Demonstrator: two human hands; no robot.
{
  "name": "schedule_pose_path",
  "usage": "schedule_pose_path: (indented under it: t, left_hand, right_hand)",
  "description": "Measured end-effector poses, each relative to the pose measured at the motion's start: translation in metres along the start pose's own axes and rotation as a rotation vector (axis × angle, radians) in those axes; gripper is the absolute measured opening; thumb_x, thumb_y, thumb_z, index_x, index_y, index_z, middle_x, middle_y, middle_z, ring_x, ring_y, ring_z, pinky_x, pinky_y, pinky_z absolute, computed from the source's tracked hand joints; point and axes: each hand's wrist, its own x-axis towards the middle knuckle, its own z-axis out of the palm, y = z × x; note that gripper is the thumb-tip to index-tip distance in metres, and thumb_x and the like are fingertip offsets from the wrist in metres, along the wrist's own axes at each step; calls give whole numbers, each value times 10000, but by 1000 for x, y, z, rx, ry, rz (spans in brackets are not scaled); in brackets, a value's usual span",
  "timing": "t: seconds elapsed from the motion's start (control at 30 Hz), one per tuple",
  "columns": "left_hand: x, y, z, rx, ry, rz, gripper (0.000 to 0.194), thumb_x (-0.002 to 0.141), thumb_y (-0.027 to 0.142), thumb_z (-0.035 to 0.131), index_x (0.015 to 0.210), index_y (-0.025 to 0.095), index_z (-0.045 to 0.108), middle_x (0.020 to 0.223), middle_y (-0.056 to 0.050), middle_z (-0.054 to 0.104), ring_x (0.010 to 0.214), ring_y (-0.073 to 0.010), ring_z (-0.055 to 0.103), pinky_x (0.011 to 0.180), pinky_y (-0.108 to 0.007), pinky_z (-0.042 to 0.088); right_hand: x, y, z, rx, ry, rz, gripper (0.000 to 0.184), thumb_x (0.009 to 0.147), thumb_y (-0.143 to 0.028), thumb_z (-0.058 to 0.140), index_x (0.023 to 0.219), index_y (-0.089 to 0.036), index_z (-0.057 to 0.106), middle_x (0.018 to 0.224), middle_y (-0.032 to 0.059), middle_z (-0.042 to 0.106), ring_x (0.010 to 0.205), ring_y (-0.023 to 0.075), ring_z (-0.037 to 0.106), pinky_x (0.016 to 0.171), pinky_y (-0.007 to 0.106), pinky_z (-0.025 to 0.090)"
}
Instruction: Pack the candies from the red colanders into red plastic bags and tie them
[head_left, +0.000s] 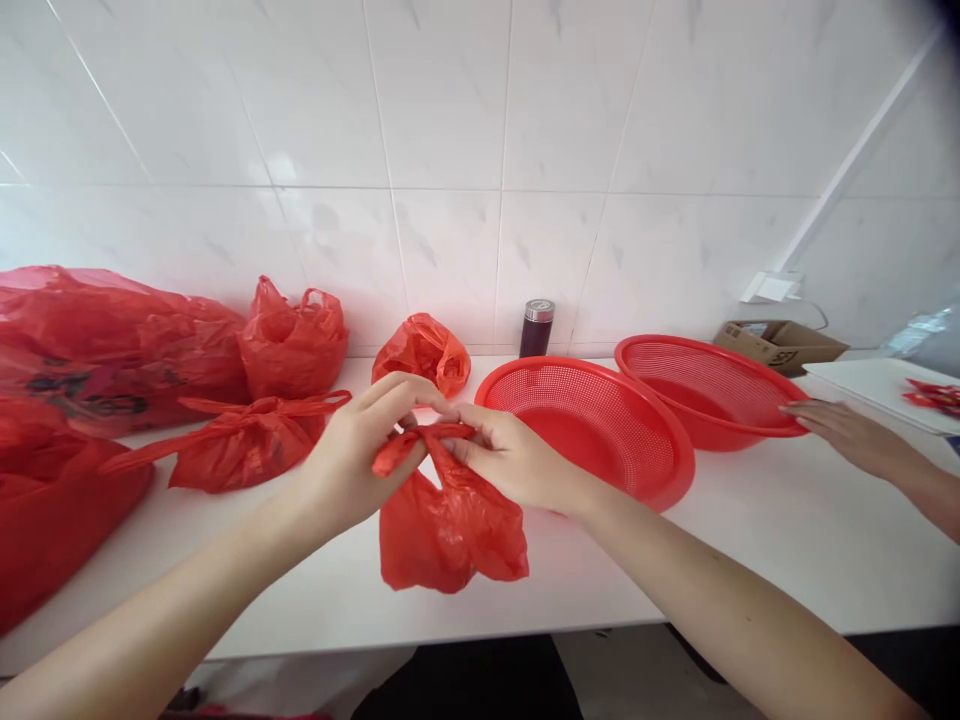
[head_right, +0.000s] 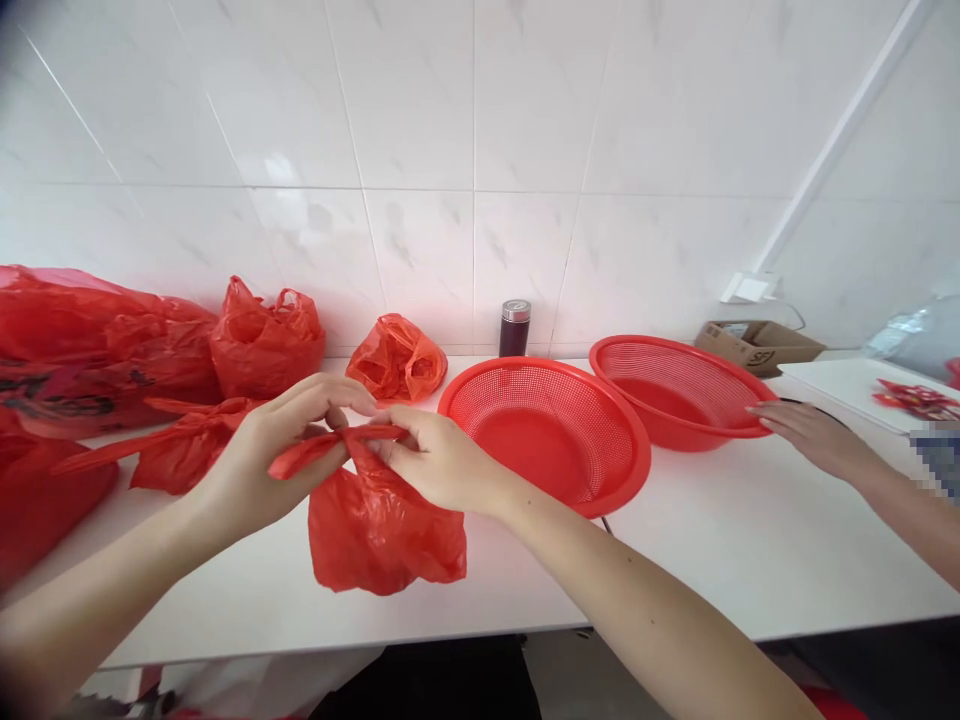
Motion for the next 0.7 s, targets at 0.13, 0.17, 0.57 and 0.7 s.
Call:
schedule_pose_path:
  t: [0.13, 0.17, 0.57, 0.7]
  left_hand:
    - [-11, -8, -11, -83, -344, -48, 215, 914, 184, 468, 1039, 238, 635, 965, -29, 685, 836, -160, 632, 714, -239, 486]
    - [-18, -13, -13, -92, -433, -64, 211, 936, 212, 450, 992, 228, 652, 893, -23, 688, 787, -153, 628, 691, -231, 478]
    - [-106, -74, -47, -270, -479, -541, 369, 972, 355, 385, 814, 258, 705, 781, -12, 729, 772, -198, 668, 770, -268, 494]
    - [-100, -87, -40, -207, -502, -631, 345, 945, 423, 438, 852, 237, 713, 851, -33, 736, 841, -223, 671, 797, -309, 500]
  right_hand:
    - [-18, -4, -2, -221, 23, 3, 271, 989, -386, 429, 961, -221, 642, 762, -11, 600, 627, 116, 504, 564, 259, 392]
    - [-23, -3, -1, -260, 34, 4, 287, 994, -388, 418, 932, -216, 640, 740, -12, 596, 619, 118, 503, 564, 262, 391]
    - [-77, 47, -14, -411, 150, 57, 227, 975, -226, 409, 1014, -248, 631, 1018, 50, 640, 897, 201, 606, 752, 346, 505]
    - [-72, 59, -2, -615, 210, -1, 224, 960, -206, 425, 996, -235, 644, 1065, 74, 635, 944, 238, 592, 793, 415, 508]
